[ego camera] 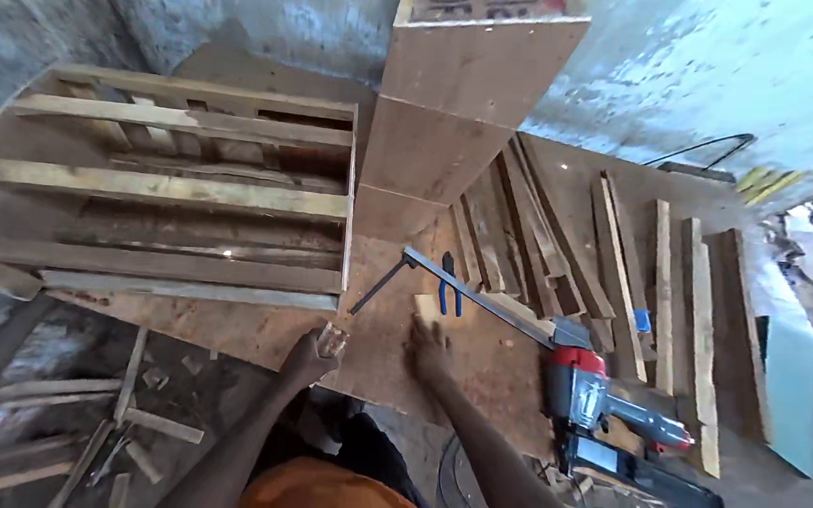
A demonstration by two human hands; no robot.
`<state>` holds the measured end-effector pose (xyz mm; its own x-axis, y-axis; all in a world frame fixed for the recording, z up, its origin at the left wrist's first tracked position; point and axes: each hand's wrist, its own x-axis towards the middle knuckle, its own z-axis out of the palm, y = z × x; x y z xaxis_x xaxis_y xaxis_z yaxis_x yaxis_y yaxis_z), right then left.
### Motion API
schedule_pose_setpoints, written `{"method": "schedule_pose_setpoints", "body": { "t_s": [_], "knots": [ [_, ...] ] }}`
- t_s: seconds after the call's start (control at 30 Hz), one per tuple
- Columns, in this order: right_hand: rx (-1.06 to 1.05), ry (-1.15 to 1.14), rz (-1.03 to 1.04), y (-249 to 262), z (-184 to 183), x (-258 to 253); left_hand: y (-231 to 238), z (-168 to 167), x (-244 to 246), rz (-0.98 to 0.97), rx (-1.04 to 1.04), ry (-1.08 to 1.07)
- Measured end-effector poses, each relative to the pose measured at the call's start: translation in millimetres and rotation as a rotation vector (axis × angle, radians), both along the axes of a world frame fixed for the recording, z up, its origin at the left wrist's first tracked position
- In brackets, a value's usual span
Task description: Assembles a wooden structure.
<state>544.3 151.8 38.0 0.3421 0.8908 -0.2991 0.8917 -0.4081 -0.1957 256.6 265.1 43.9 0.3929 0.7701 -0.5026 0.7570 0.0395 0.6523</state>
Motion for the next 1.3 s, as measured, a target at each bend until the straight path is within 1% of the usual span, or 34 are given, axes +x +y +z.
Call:
{"method": "schedule_pose_setpoints", "body": {
  "t_s": [0.07, 0.13, 0.27, 0.33, 0.4, 0.47, 0.53, 0.57, 0.6, 0.67, 0.73, 0.8, 0.9, 0.97, 1.07, 1.13, 1.17, 1.23, 1.3],
  "knots": [
    [0.007, 0.031, -0.155, 6.7, 20.0, 12.1, 13.8, 3.0, 9.0, -0.055, 0.005, 0.028],
    [0.063, 0.079, -0.23, 1.6, 34.3, 12.8, 23.2, 5.7, 19.9, -0.093, -0.013, 0.013],
    [0.167, 0.175, -0.27, -19.9, 27.4, -13.8, 37.5, 9.7, 44.8, -0.117, -0.159, -0.1],
    [0.238, 0.229, -0.345, -31.2, 21.9, -35.1, 44.4, 10.6, 50.2, -0.17, -0.161, -0.146],
    [0.351, 0.293, -0.476, -41.5, 22.4, -65.6, 52.1, 10.4, 40.3, -0.222, -0.132, -0.205],
    [0.446, 0.328, -0.627, -49.1, 21.7, -105.1, 61.8, 9.8, 14.5, -0.26, -0.161, -0.246],
    [0.467, 0.362, -0.748, -52.9, 21.3, -146.1, 67.5, 5.6, -17.0, -0.257, -0.234, -0.304],
    [0.473, 0.373, -0.76, -52.2, 16.2, -161.3, 69.7, 1.6, -30.0, -0.244, -0.265, -0.319],
    [0.479, 0.386, -0.744, -50.7, 8.0, -172.4, 71.0, -0.5, -40.7, -0.225, -0.276, -0.335],
    [0.483, 0.406, -0.709, -44.0, 0.9, -187.9, 72.6, 2.8, -57.5, -0.216, -0.232, -0.409],
    [0.507, 0.41, -0.722, -32.1, 8.6, -196.8, 79.8, 8.5, -66.1, -0.269, -0.118, -0.49],
    [0.538, 0.406, -0.731, -18.4, 21.8, -198.3, 88.6, 15.0, -62.4, -0.281, 0.008, -0.562],
    [0.529, 0.413, -0.694, -5.6, 29.2, -199.4, 91.6, 33.0, -52.8, -0.218, 0.046, -0.6],
    [0.512, 0.434, -0.634, 1.5, 27.7, -193.9, 97.6, 33.5, -38.4, -0.187, 0.044, -0.652],
    [0.437, 0.464, -0.555, 5.4, 28.6, -181.4, 98.4, 17.0, -20.0, -0.138, 0.047, -0.729],
    [0.383, 0.459, -0.5, 4.7, 27.8, -168.7, 94.3, 10.3, -15.4, -0.141, 0.064, -0.756],
    [0.364, 0.453, -0.469, 3.7, 25.1, -159.7, 90.9, 11.5, -15.6, -0.147, 0.087, -0.736],
    [0.342, 0.436, -0.384, -3.2, 17.9, -143.5, 82.3, 21.8, -19.2, -0.162, 0.118, -0.622],
    [0.345, 0.434, -0.296, -12.9, 10.1, -132.7, 85.5, 12.1, -10.8, -0.185, 0.163, -0.624]
  ]
}}
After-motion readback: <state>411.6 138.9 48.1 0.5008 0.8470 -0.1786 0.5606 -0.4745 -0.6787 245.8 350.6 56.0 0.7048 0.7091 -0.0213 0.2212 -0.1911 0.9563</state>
